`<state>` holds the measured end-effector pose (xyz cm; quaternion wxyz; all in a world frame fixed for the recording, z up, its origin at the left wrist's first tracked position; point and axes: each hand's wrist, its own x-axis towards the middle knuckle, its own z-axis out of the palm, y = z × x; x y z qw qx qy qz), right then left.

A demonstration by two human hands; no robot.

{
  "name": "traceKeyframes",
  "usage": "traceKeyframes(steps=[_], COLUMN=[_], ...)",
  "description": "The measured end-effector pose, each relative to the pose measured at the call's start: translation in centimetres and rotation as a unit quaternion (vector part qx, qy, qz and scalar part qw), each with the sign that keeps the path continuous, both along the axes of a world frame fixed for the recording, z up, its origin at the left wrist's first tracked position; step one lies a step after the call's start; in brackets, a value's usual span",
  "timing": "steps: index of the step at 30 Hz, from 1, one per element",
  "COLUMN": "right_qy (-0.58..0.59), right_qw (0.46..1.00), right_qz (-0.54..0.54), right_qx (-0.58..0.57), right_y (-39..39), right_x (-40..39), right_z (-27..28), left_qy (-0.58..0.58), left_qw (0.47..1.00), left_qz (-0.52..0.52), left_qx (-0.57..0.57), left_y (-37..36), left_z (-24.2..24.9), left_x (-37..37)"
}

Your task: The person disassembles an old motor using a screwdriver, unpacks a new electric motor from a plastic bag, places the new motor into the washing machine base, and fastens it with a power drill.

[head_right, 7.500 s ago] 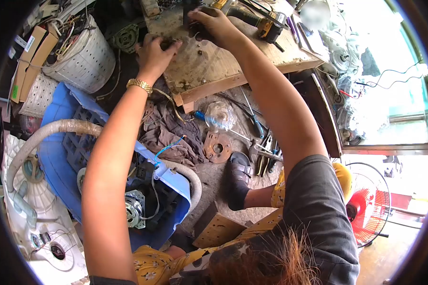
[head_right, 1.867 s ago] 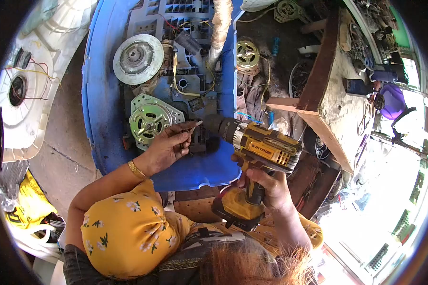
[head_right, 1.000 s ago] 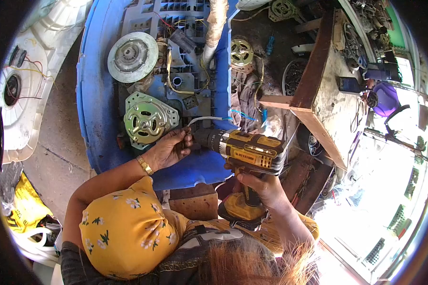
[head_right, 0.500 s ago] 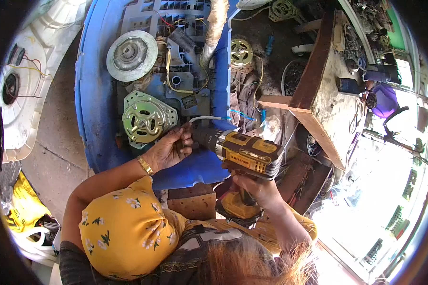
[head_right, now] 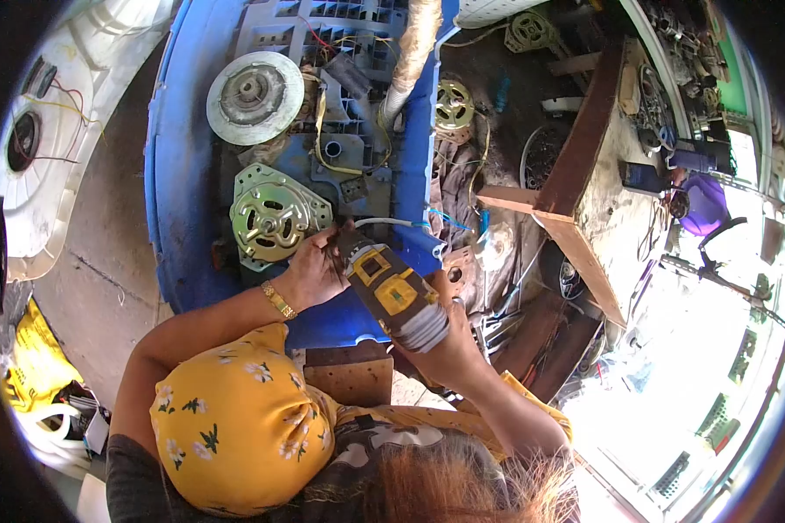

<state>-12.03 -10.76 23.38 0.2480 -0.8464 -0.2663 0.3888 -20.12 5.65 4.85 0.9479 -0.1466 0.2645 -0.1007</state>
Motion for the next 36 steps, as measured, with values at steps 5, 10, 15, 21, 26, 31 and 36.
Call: traceKeyframes(steps=[5,10,15,21,26,31,36], right_qy=[0.017,-0.006,-0.069,-0.098,-0.111,-0.130,-0.126], right_qw=[1.000,0.994,0.984,0.948,0.925,0.917,0.911], right_qz=[-0.001,0.064,0.163,0.303,0.362,0.376,0.390], right_qx=[0.026,0.084,0.028,-0.004,-0.008,0.009,-0.041], right_y=[0.6,3.0,5.1,6.6,7.4,7.9,8.7], right_x=[0.5,1.7,3.2,6.5,7.0,6.7,6.7], right_z=[-0.9,0.8,2.6,1.4,0.6,0.5,0.9], left_qy=[-0.070,-0.043,0.015,0.046,0.053,0.047,0.057], left_qw=[0.997,0.999,0.998,0.996,0.993,0.993,0.992], left_qz=[-0.010,0.018,0.020,0.073,0.087,0.093,0.085], left_qx=[-0.010,0.011,0.053,0.022,0.052,0.062,0.067], left_y=[-0.5,-0.5,0.4,0.0,-0.5,-0.4,-0.2], left_z=[-2.3,-0.7,2.6,2.0,1.7,1.7,2.3], left_x=[-0.7,-0.3,0.8,0.9,0.5,0.6,0.5])
